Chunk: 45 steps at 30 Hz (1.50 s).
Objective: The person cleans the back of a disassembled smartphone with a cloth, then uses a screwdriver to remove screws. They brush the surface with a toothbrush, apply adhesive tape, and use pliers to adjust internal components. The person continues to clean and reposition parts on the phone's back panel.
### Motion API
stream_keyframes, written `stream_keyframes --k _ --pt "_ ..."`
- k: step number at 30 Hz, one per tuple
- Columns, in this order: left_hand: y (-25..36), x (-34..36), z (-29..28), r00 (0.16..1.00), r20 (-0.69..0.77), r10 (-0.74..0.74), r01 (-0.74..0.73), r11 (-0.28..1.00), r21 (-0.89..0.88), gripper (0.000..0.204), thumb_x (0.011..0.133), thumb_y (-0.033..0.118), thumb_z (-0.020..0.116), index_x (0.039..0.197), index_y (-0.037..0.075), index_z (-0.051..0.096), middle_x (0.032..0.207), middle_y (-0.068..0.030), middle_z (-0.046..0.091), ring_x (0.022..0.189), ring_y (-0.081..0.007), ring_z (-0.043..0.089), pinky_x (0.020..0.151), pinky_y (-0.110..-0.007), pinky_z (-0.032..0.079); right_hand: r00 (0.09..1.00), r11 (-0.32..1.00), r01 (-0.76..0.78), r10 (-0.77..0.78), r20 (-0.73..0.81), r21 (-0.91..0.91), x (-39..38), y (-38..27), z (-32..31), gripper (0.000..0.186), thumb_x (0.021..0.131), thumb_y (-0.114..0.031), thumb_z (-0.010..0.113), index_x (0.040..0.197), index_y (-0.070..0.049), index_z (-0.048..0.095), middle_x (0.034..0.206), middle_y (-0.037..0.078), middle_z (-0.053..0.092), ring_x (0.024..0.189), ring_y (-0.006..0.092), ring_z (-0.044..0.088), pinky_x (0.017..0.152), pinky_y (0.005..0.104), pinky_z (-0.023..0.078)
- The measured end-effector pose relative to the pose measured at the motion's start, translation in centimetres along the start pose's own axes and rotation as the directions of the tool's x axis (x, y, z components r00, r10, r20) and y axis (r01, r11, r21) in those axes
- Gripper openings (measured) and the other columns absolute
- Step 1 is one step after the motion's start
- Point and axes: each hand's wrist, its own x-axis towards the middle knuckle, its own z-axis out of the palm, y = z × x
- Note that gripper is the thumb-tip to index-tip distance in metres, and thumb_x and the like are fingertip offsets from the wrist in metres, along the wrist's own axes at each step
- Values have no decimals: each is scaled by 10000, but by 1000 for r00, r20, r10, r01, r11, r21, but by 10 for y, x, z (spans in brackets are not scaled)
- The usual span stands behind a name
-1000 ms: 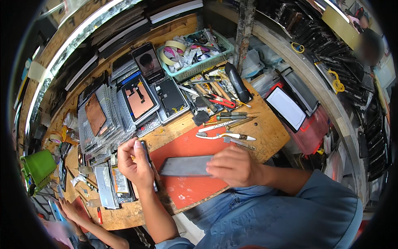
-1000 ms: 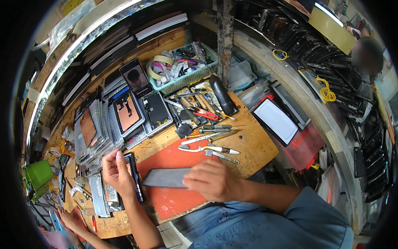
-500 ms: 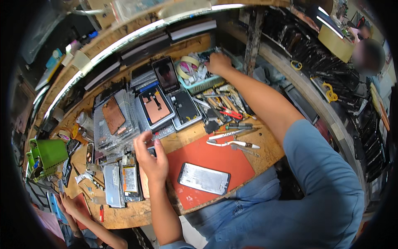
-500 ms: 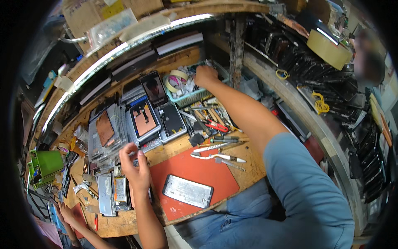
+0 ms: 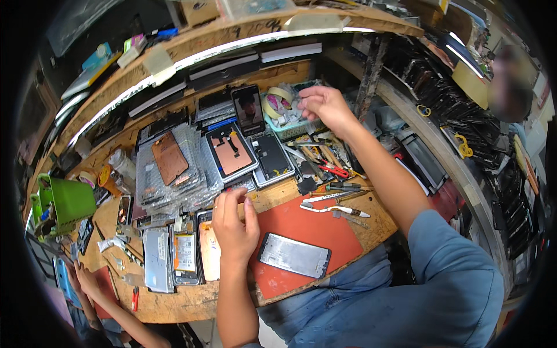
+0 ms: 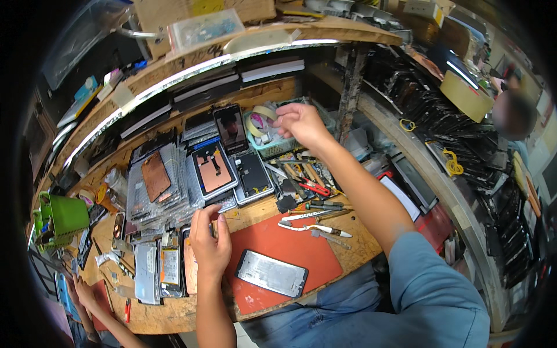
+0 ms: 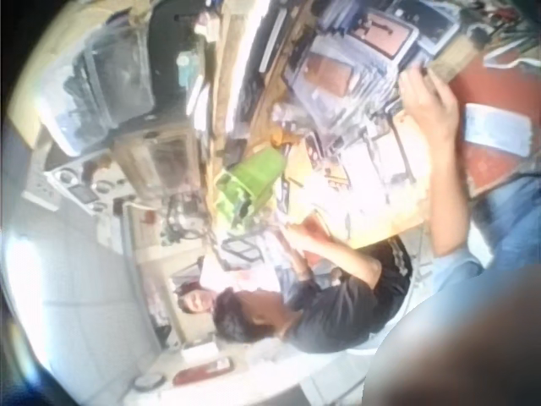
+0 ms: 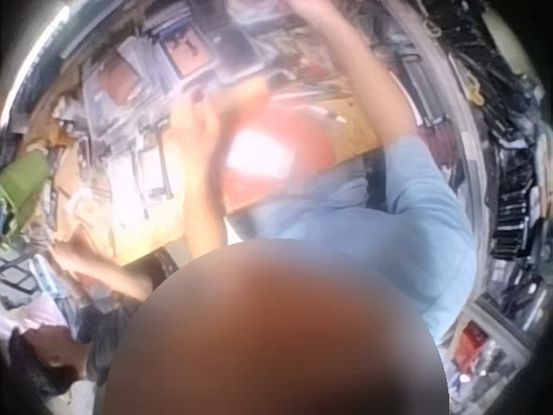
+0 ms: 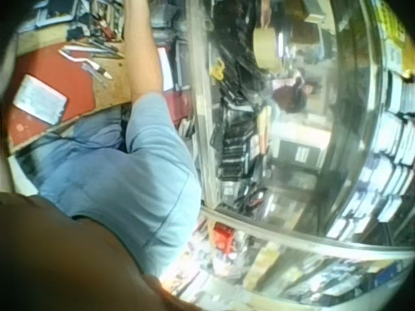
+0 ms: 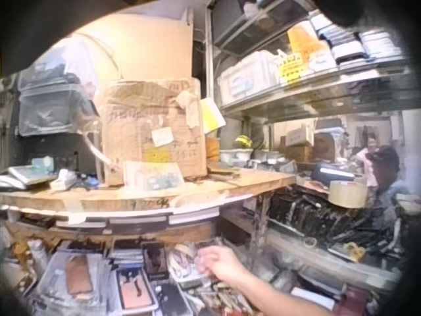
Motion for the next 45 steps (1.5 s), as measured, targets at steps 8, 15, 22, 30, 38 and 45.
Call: stream_keyframes --k 8,15,22,30,38,45 --pt "24 -16 39 824 490 -285 567 383 -729 581 1137 227 694 1601 -70 510 1498 -213 671 1344 -246 680 1131 -368 547 740 648 652 -656 147 -394 -154 40 67 440 919 58 778 1356 14 762 1033 157 838 898 279 820 784 378 649" --pt "-1 -10 34 732 372 -570 599 281 -750 385 1211 292 516 1477 16 548 1212 -187 783 945 -245 817 807 -347 694 705 612 709 -622 340 -350 -158 29 62 454 949 -98 761 1371 58 703 1032 185 773 887 359 750 808 479 610" --pt "1 -8 32 694 420 -585 648 253 -718 254 1127 109 665 1346 26 568 1127 -139 716 1014 -295 799 859 -382 692 946 267 226 168 276 -937 -107 35 -47 401 882 -332 875 1157 -58 773 1049 202 791 1050 434 757 906 562 579" --pt "0 -7 26 713 415 -565 609 207 -765 169 1089 27 705 1232 -1 620 1069 -102 748 1012 -218 804 933 -309 677 977 674 159 -2 213 -722 -94 34 -42 330 1031 -259 658 1223 6 697 1016 205 785 982 382 769 864 500 563" --pt "6 -10 26 710 365 -602 560 169 -811 171 1064 0 732 1208 8 639 1065 -106 755 985 -209 805 922 -302 674 852 994 55 3 524 -95 -149 37 48 415 1214 -365 491 1287 -5 685 875 44 636 813 109 576 754 312 493" --pt "14 -9 25 670 396 -628 598 140 -789 181 1061 -26 722 1214 -18 625 1088 -158 775 1014 -242 820 911 -310 696 831 989 -139 95 548 41 -154 52 53 377 1212 -316 515 1131 11 684 789 -26 550 724 77 482 664 294 452"
